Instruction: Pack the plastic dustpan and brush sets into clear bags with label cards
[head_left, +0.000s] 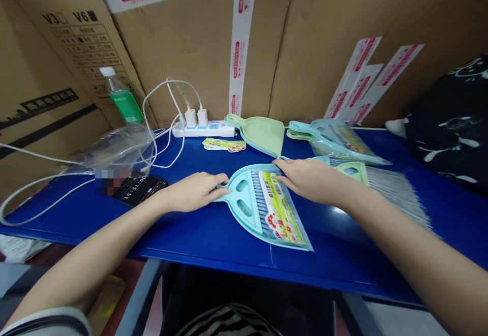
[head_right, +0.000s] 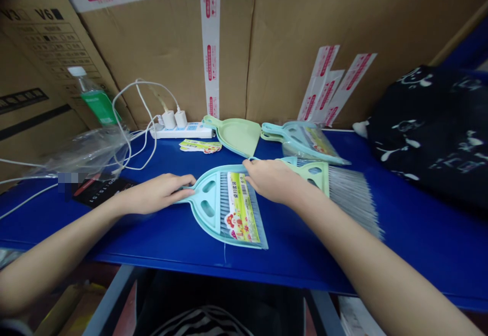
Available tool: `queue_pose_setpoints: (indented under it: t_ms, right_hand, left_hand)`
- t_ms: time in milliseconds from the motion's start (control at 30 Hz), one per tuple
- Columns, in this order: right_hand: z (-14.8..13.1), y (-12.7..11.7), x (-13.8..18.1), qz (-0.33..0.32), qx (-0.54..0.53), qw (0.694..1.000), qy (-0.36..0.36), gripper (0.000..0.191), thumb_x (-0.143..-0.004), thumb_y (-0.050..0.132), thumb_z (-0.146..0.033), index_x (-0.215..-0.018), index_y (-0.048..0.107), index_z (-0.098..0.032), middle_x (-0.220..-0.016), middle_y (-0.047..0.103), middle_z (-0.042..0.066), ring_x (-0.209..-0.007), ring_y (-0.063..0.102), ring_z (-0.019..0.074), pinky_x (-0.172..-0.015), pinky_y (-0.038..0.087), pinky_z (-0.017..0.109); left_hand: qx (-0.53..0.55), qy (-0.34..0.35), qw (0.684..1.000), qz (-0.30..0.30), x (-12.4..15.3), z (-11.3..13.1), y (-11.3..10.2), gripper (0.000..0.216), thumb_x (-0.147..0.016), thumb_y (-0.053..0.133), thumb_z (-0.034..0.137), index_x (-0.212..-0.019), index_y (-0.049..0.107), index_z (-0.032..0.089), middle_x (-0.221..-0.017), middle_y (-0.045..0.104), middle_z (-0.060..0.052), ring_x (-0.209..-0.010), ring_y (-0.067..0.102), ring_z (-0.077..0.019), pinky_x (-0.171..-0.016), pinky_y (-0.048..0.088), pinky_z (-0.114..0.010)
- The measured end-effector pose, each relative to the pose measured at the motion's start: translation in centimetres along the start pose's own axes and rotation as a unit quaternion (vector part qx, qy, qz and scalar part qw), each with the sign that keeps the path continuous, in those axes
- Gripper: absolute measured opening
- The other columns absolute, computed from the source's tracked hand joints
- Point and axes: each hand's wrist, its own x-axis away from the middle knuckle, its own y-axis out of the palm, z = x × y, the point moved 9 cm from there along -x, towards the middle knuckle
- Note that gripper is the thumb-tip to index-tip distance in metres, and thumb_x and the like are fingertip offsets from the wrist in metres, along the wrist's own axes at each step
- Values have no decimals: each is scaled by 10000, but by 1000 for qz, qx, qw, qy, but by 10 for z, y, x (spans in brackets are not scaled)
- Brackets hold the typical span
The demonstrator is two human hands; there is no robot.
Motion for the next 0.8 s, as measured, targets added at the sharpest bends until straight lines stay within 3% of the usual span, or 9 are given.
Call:
queue_pose_setpoints:
  t_ms: [800]
  right_hand:
    - [3,3,-3,35,-8,999,-16,333,-917,372,-237,-1153,572,-112,-1043,713,166,-828,698,287,-611,467,344]
  left_hand:
    - [-8,-2,1000,-5,-1,1,0,246,-966,344,371,-861,486,199,-697,556,13,-645,545,-158,-593,347,-260]
